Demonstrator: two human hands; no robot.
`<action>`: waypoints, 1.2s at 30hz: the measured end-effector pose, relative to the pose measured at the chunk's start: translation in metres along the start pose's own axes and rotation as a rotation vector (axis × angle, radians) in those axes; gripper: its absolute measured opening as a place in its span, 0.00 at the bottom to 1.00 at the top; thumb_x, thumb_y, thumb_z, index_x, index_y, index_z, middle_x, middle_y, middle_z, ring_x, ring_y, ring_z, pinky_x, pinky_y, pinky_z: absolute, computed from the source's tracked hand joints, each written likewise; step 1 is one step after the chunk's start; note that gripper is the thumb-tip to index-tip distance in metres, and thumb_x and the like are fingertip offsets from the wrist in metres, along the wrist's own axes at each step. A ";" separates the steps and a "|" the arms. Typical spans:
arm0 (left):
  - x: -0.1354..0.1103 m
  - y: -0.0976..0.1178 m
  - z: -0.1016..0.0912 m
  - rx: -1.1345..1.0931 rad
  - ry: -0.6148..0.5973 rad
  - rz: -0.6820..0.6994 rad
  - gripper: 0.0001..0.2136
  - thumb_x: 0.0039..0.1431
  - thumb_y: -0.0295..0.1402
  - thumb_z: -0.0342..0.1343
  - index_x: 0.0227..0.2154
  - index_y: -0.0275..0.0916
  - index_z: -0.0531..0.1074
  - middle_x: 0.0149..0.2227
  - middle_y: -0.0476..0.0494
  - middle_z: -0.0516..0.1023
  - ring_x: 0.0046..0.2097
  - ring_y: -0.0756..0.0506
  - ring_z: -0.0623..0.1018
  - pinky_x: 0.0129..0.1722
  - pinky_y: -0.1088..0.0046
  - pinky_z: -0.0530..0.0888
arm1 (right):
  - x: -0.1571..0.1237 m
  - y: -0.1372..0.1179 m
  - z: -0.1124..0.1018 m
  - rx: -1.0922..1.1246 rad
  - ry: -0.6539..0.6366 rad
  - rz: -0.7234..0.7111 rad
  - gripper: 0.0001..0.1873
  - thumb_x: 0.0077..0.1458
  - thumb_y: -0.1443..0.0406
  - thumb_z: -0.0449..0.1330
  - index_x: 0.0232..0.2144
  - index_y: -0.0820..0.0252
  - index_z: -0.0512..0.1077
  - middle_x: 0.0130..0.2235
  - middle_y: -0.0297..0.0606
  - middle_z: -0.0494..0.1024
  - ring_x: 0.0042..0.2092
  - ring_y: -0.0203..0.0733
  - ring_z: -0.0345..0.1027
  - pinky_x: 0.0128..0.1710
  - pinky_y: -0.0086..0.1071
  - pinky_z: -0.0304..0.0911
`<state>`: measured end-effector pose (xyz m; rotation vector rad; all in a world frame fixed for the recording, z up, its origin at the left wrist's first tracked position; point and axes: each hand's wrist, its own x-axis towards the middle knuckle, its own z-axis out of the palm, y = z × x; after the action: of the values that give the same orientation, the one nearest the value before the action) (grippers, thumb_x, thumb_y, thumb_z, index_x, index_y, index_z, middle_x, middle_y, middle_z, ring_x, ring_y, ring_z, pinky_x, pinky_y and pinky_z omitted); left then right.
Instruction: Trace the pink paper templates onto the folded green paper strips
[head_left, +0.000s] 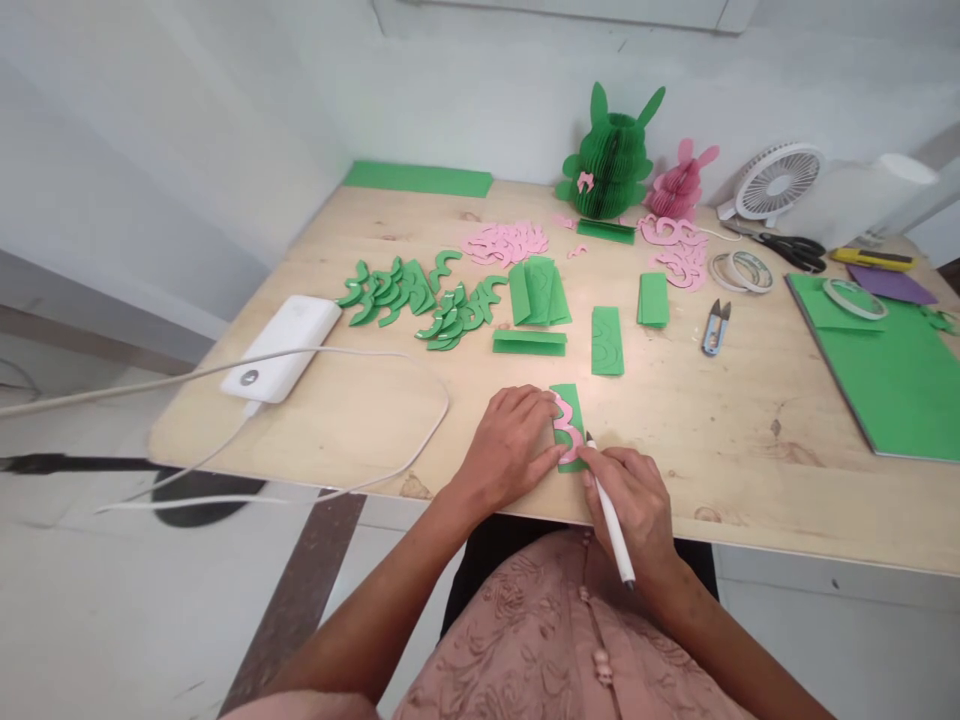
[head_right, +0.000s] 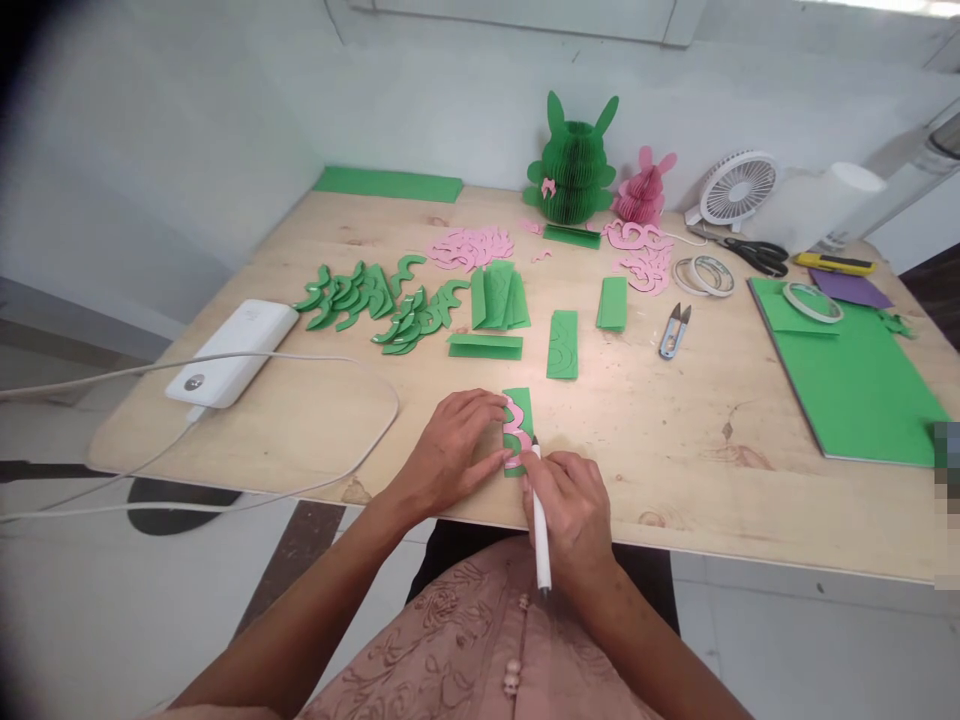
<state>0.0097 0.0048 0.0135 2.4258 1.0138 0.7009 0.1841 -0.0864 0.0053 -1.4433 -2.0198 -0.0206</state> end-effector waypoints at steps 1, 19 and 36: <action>0.000 0.001 0.000 0.007 0.000 0.001 0.12 0.57 0.34 0.58 0.42 0.39 0.67 0.51 0.41 0.73 0.55 0.40 0.69 0.57 0.57 0.63 | 0.000 0.000 0.000 -0.001 0.001 0.000 0.16 0.59 0.73 0.56 0.50 0.64 0.71 0.36 0.42 0.80 0.40 0.46 0.70 0.39 0.38 0.61; -0.002 0.002 -0.003 0.132 -0.094 0.040 0.09 0.60 0.36 0.54 0.42 0.43 0.73 0.53 0.41 0.70 0.57 0.39 0.66 0.59 0.55 0.63 | -0.002 0.000 0.002 0.008 0.012 0.003 0.19 0.59 0.74 0.53 0.52 0.62 0.70 0.36 0.43 0.80 0.39 0.46 0.71 0.38 0.39 0.63; -0.002 0.004 -0.003 0.206 -0.087 0.093 0.09 0.65 0.37 0.50 0.43 0.46 0.73 0.53 0.40 0.69 0.58 0.38 0.65 0.59 0.51 0.61 | 0.002 -0.002 0.000 -0.009 0.002 0.016 0.15 0.59 0.73 0.55 0.48 0.62 0.71 0.37 0.43 0.80 0.39 0.46 0.70 0.38 0.39 0.63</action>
<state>0.0089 0.0011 0.0169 2.6706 0.9862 0.5384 0.1819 -0.0860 0.0073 -1.4651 -2.0088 -0.0246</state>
